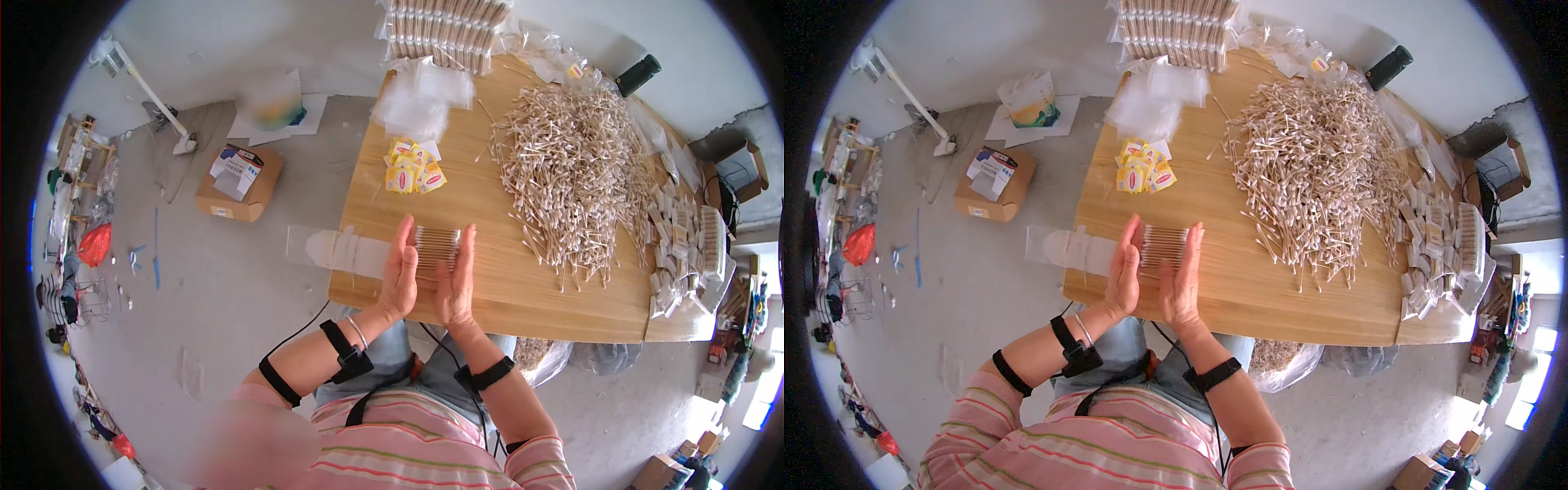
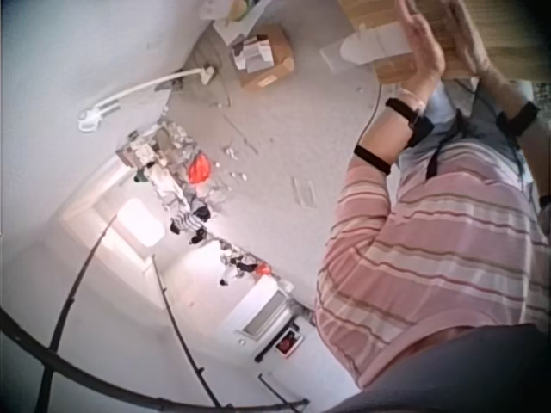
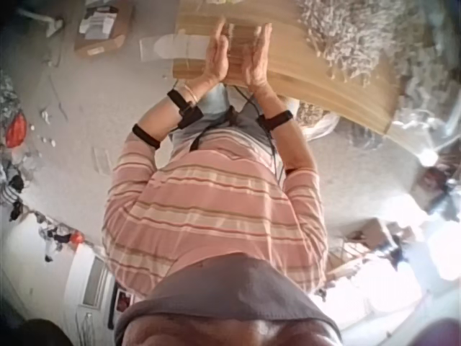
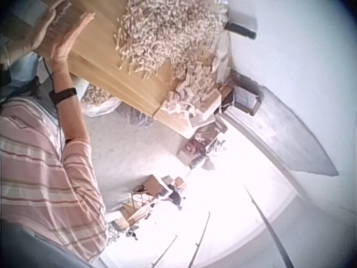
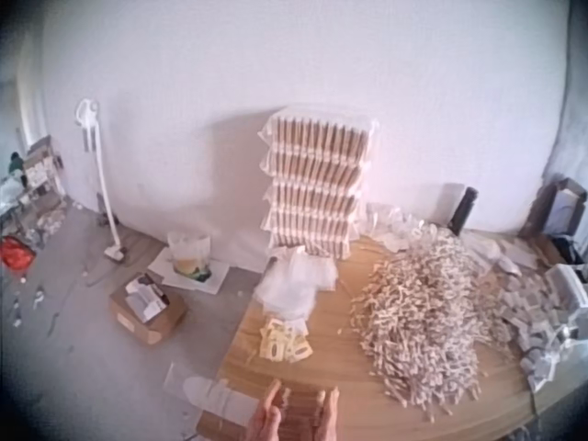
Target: Manually organizing and packing cotton swabs into small plastic bags.
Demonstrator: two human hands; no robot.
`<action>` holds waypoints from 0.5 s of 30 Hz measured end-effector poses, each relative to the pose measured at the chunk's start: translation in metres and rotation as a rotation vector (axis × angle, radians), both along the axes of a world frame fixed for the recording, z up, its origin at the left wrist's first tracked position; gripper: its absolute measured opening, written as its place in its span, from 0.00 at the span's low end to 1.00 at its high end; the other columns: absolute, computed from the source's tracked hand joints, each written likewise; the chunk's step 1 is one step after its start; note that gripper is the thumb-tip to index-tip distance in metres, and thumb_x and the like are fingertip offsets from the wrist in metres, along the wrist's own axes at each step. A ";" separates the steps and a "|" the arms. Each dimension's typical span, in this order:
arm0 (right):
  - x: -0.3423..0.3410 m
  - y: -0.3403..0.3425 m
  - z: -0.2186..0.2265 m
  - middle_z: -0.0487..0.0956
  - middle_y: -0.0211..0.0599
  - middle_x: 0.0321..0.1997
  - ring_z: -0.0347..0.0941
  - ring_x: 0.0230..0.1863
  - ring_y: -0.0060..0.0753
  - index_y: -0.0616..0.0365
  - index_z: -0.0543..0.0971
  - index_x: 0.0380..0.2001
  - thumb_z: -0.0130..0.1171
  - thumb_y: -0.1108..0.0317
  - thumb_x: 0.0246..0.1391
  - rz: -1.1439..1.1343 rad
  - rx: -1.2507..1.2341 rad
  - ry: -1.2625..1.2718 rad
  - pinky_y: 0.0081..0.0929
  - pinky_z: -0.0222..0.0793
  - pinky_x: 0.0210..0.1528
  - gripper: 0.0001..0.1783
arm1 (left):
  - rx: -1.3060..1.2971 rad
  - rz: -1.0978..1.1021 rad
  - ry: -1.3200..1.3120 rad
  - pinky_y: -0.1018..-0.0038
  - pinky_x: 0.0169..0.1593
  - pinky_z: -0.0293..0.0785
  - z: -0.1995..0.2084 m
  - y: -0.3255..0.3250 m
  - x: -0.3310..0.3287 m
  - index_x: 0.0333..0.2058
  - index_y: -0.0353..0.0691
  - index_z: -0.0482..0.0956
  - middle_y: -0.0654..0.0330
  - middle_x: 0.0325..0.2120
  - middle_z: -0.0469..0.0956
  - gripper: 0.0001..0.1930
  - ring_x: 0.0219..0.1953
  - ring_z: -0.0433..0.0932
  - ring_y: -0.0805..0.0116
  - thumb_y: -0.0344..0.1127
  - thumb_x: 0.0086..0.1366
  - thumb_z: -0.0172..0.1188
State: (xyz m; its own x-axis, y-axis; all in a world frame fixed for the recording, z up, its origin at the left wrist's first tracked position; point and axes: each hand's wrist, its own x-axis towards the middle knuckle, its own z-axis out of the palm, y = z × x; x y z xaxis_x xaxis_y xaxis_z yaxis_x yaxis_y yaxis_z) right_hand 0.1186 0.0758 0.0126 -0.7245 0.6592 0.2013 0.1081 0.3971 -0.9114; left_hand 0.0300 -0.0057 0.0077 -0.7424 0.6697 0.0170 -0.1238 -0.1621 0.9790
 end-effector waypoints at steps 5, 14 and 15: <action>-0.003 0.004 -0.006 0.39 0.56 0.74 0.30 0.75 0.53 0.66 0.44 0.68 0.41 0.80 0.57 -0.022 -0.101 0.163 0.42 0.31 0.73 0.36 | 0.035 0.063 -0.081 0.67 0.70 0.41 0.000 -0.001 -0.005 0.66 0.31 0.45 0.48 0.67 0.46 0.39 0.70 0.44 0.60 0.59 0.70 0.38; -0.030 0.036 0.001 0.55 0.57 0.69 0.47 0.72 0.51 0.69 0.55 0.64 0.40 0.79 0.59 0.009 -0.112 0.037 0.38 0.45 0.70 0.29 | 0.162 -0.004 -0.146 0.67 0.70 0.42 -0.007 0.016 -0.023 0.66 0.30 0.46 0.49 0.66 0.49 0.37 0.69 0.47 0.62 0.56 0.72 0.38; -0.030 0.034 0.002 0.55 0.57 0.69 0.47 0.72 0.51 0.69 0.55 0.64 0.40 0.79 0.59 0.011 -0.113 0.035 0.38 0.45 0.70 0.29 | 0.161 -0.002 -0.147 0.67 0.70 0.42 -0.007 0.015 -0.024 0.66 0.30 0.46 0.49 0.66 0.49 0.37 0.69 0.47 0.62 0.56 0.72 0.38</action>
State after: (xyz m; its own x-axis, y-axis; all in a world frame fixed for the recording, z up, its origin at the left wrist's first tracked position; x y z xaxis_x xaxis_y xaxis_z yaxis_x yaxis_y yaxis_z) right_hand 0.0887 0.1098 0.0150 -0.7253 0.6715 0.1516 0.0714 0.2924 -0.9536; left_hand 0.0065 0.0090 0.0005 -0.7433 0.6688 0.0153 -0.2639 -0.3142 0.9119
